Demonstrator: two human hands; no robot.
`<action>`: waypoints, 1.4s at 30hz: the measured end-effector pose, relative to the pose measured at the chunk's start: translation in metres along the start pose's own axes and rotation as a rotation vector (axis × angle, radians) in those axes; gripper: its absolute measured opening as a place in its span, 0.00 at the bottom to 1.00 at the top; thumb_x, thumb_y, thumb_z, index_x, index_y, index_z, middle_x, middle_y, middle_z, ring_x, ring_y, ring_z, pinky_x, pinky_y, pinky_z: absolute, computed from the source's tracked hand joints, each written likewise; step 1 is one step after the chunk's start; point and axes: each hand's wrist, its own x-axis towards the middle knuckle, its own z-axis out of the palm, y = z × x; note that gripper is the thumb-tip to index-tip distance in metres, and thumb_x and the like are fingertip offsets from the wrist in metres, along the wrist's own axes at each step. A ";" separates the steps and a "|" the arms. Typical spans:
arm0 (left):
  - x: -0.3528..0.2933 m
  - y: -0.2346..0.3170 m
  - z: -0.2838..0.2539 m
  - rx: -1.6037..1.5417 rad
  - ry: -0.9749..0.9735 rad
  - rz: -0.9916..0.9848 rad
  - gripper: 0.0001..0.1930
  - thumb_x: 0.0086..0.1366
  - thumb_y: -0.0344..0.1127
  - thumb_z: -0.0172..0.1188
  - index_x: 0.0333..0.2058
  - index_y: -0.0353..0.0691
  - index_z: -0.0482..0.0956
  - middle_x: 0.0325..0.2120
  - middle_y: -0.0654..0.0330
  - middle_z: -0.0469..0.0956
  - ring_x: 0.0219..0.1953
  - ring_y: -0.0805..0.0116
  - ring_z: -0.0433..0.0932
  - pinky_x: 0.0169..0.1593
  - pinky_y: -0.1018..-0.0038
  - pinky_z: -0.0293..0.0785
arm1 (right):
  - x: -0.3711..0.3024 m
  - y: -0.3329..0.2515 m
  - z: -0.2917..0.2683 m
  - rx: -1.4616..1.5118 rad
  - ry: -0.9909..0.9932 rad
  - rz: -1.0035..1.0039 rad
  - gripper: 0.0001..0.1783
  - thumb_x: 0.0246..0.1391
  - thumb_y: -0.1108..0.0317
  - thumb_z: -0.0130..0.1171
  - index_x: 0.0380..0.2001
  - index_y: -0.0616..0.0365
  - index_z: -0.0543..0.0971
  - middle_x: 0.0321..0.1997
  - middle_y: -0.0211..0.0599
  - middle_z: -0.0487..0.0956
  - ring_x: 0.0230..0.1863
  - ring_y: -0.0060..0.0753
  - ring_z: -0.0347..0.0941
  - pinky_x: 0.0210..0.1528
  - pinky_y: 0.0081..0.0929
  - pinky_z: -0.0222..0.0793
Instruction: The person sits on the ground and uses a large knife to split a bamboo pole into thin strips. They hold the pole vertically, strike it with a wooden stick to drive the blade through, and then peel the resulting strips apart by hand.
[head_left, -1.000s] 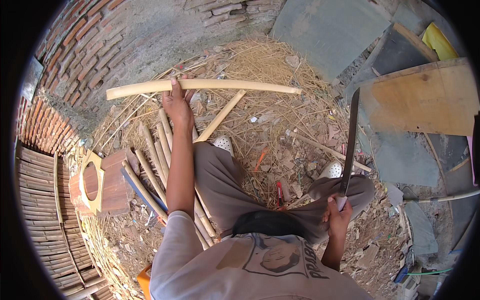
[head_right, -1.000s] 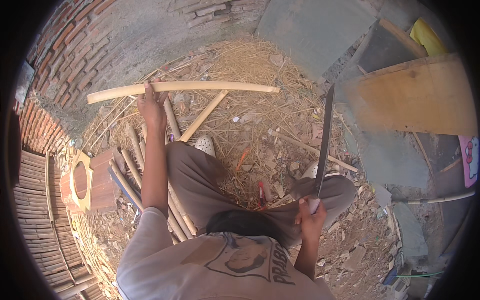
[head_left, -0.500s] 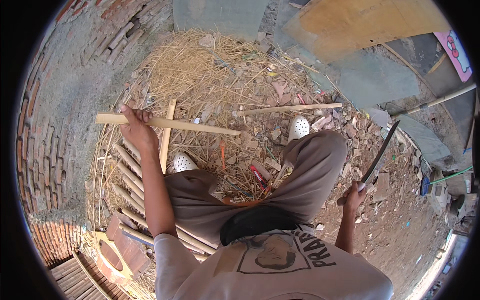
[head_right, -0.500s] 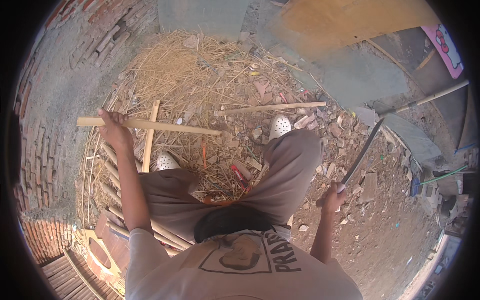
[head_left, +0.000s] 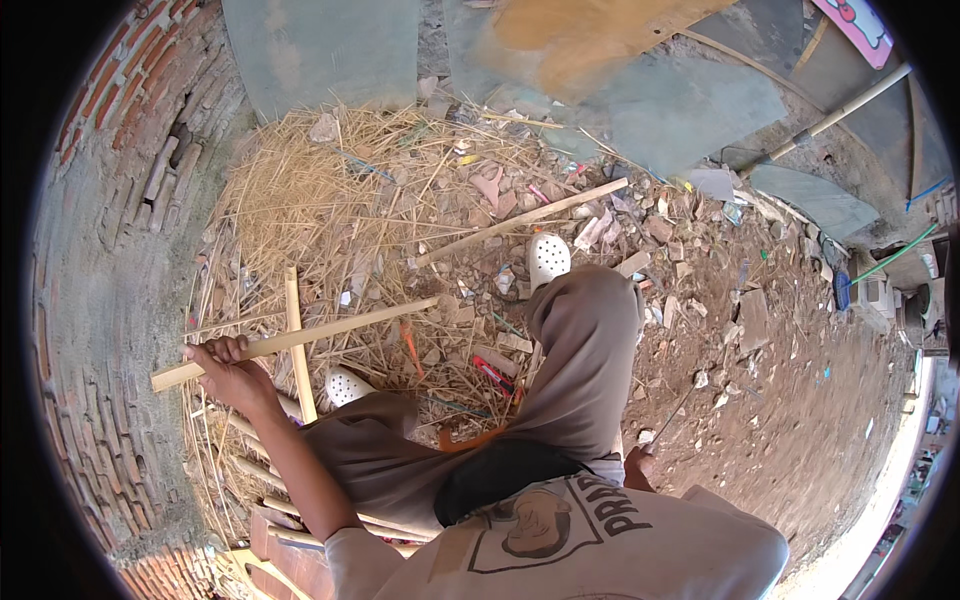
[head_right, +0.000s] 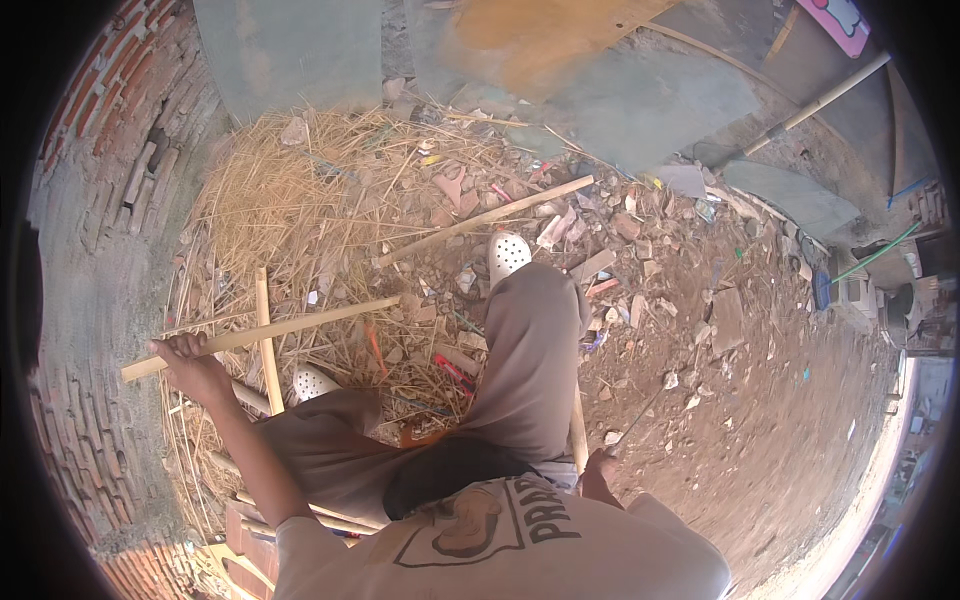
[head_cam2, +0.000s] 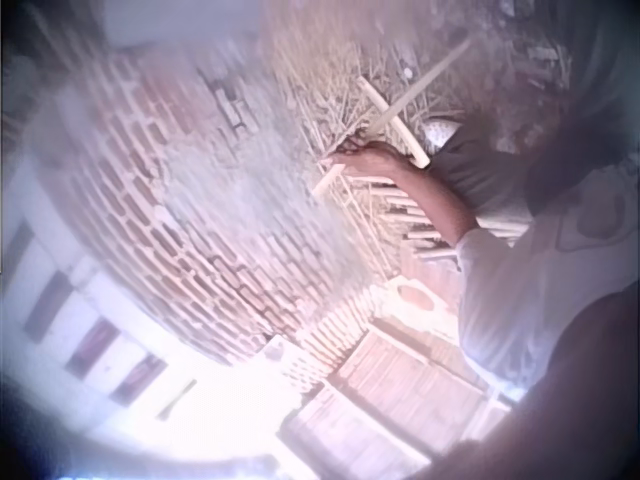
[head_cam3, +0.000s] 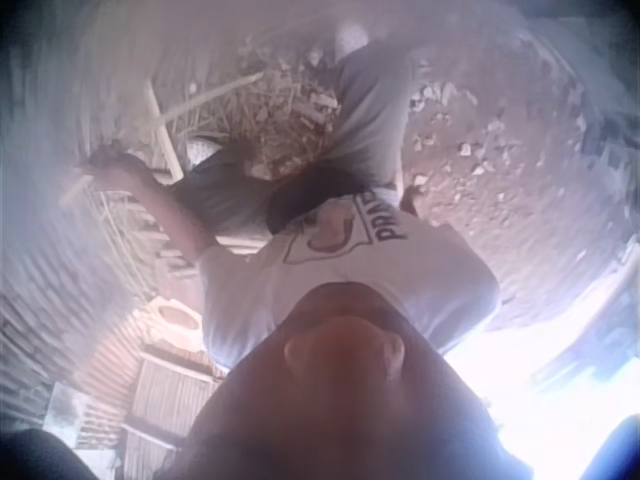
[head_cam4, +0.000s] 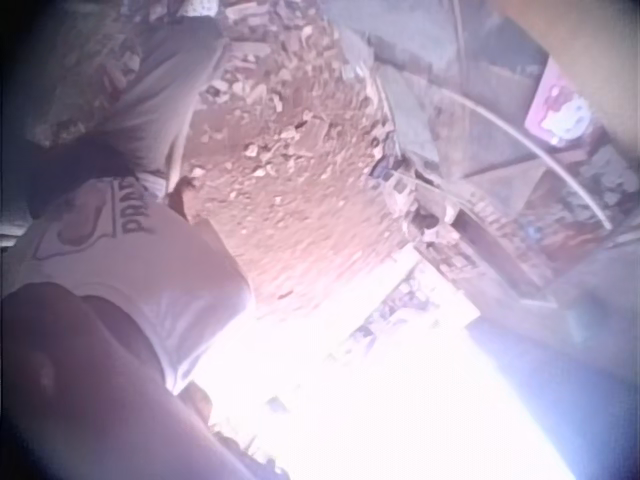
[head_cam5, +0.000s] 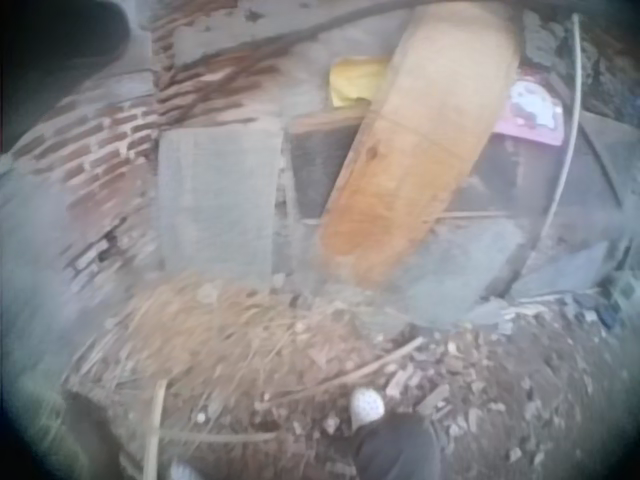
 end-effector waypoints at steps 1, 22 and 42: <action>0.001 -0.001 -0.002 -0.003 0.001 0.003 0.22 0.71 0.50 0.55 0.23 0.47 0.60 0.17 0.70 0.55 0.21 0.76 0.54 0.29 0.74 0.59 | 0.007 0.006 0.006 -0.081 -0.023 0.011 0.25 0.49 0.56 0.62 0.43 0.66 0.79 0.41 0.55 0.82 0.43 0.55 0.80 0.47 0.46 0.73; -0.010 -0.027 -0.016 0.050 -0.163 0.019 0.22 0.71 0.57 0.51 0.31 0.44 0.66 0.23 0.65 0.61 0.26 0.72 0.61 0.35 0.72 0.63 | -0.122 -0.651 -0.012 -0.528 -0.285 -1.997 0.17 0.50 0.64 0.63 0.44 0.55 0.77 0.33 0.42 0.82 0.34 0.38 0.80 0.35 0.38 0.74; -0.014 -0.017 -0.046 -0.035 -0.280 -0.014 0.22 0.69 0.56 0.51 0.40 0.40 0.67 0.26 0.60 0.65 0.29 0.66 0.67 0.41 0.66 0.66 | -0.244 -0.605 0.047 -0.253 0.271 -2.668 0.08 0.49 0.66 0.63 0.33 0.51 0.77 0.31 0.32 0.76 0.38 0.36 0.75 0.49 0.36 0.65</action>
